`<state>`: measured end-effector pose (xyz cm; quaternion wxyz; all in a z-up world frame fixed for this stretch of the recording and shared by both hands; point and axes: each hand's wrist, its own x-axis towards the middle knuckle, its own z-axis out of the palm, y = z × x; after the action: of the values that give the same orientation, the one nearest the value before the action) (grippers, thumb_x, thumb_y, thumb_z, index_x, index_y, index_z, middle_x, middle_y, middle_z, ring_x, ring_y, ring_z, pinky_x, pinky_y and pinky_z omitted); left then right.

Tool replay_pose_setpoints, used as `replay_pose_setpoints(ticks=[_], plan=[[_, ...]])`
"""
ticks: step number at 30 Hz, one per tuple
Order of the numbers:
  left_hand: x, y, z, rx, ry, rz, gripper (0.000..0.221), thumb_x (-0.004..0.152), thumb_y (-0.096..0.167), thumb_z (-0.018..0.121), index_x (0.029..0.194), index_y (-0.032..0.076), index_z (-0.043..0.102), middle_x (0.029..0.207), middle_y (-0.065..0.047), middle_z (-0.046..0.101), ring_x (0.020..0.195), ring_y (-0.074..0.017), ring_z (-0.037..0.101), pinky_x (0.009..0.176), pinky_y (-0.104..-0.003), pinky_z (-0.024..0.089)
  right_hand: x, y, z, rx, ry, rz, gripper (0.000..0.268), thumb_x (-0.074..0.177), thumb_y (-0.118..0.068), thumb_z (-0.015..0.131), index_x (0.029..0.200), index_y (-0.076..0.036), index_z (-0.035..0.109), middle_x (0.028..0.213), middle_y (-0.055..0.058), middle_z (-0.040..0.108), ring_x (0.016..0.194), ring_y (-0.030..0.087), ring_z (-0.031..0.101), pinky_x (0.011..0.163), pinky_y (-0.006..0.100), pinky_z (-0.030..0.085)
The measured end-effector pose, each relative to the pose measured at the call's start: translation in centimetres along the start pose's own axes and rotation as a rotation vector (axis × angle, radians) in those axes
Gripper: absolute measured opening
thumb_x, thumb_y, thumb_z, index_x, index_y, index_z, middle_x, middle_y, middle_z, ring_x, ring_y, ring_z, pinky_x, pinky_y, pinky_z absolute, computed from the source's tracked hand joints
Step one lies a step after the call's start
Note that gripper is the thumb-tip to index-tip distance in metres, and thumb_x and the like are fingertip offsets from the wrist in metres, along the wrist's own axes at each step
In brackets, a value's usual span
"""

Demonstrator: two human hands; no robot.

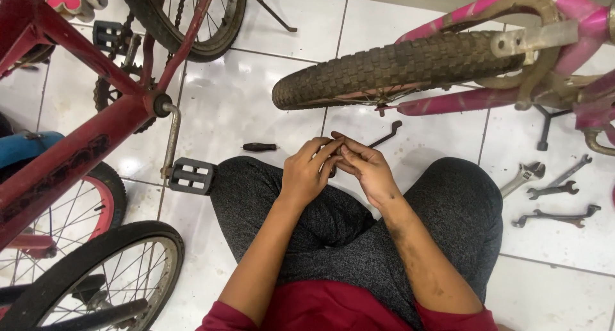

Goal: The person is removing the front wheel from a bicycle by loosening the axle nuts with a wrench.

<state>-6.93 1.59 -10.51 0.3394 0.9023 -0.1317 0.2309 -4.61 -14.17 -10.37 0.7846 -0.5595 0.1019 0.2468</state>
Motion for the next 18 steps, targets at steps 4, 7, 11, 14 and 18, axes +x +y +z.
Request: replay_pose_setpoints(ticks=[4, 7, 11, 14, 18], plan=[[-0.2, -1.1, 0.5, -0.001, -0.075, -0.009, 0.022, 0.096, 0.018, 0.071, 0.118, 0.015, 0.073, 0.102, -0.001, 0.071, 0.086, -0.0185, 0.07, 0.07, -0.028, 0.059, 0.9, 1.2, -0.5, -0.045, 0.032, 0.01, 0.04, 0.099, -0.014, 0.064, 0.137, -0.002, 0.064, 0.119, 0.017, 0.073, 0.104, 0.025, 0.073, 0.096, 0.041, 0.058], [-0.1, -2.0, 1.2, -0.001, -0.138, -0.018, 0.022, 0.094, 0.012, 0.072, 0.117, 0.011, 0.074, 0.1, -0.004, 0.072, 0.091, -0.0201, 0.072, 0.073, -0.028, 0.06, 1.7, 1.8, -0.9, -0.076, 0.044, 0.011, 0.043, 0.099, -0.012, 0.064, 0.141, -0.002, 0.061, 0.116, 0.019, 0.072, 0.105, 0.028, 0.073, 0.096, 0.043, 0.059], [0.8, -2.6, 0.5, -0.137, -0.227, -0.127, 0.024, 0.092, 0.006, 0.073, 0.116, 0.006, 0.074, 0.098, -0.009, 0.073, 0.09, -0.0265, 0.073, 0.074, -0.034, 0.06, 2.4, 1.4, -0.2, -0.037, 0.046, 0.057, 0.046, 0.1, -0.019, 0.063, 0.143, -0.002, 0.058, 0.122, 0.022, 0.07, 0.11, 0.031, 0.071, 0.1, 0.045, 0.056], [1.1, -3.3, -0.1, -0.278, -0.292, -0.3, 0.023, 0.092, 0.006, 0.072, 0.115, 0.006, 0.073, 0.094, -0.01, 0.073, 0.084, -0.0272, 0.073, 0.069, -0.036, 0.058, 2.6, 1.0, 0.0, -0.038, 0.025, 0.094, 0.051, 0.103, -0.028, 0.058, 0.147, -0.003, 0.053, 0.134, 0.026, 0.064, 0.122, 0.036, 0.064, 0.105, 0.049, 0.051], [1.2, -5.1, -0.4, -0.341, -0.305, -0.474, 0.024, 0.09, 0.006, 0.075, 0.114, 0.005, 0.074, 0.092, -0.012, 0.075, 0.08, -0.0273, 0.073, 0.063, -0.035, 0.055, 3.3, 0.3, 0.0, -0.149, -0.025, 0.063, 0.051, 0.107, -0.032, 0.051, 0.15, -0.005, 0.049, 0.137, 0.026, 0.063, 0.131, 0.038, 0.059, 0.109, 0.049, 0.047]])
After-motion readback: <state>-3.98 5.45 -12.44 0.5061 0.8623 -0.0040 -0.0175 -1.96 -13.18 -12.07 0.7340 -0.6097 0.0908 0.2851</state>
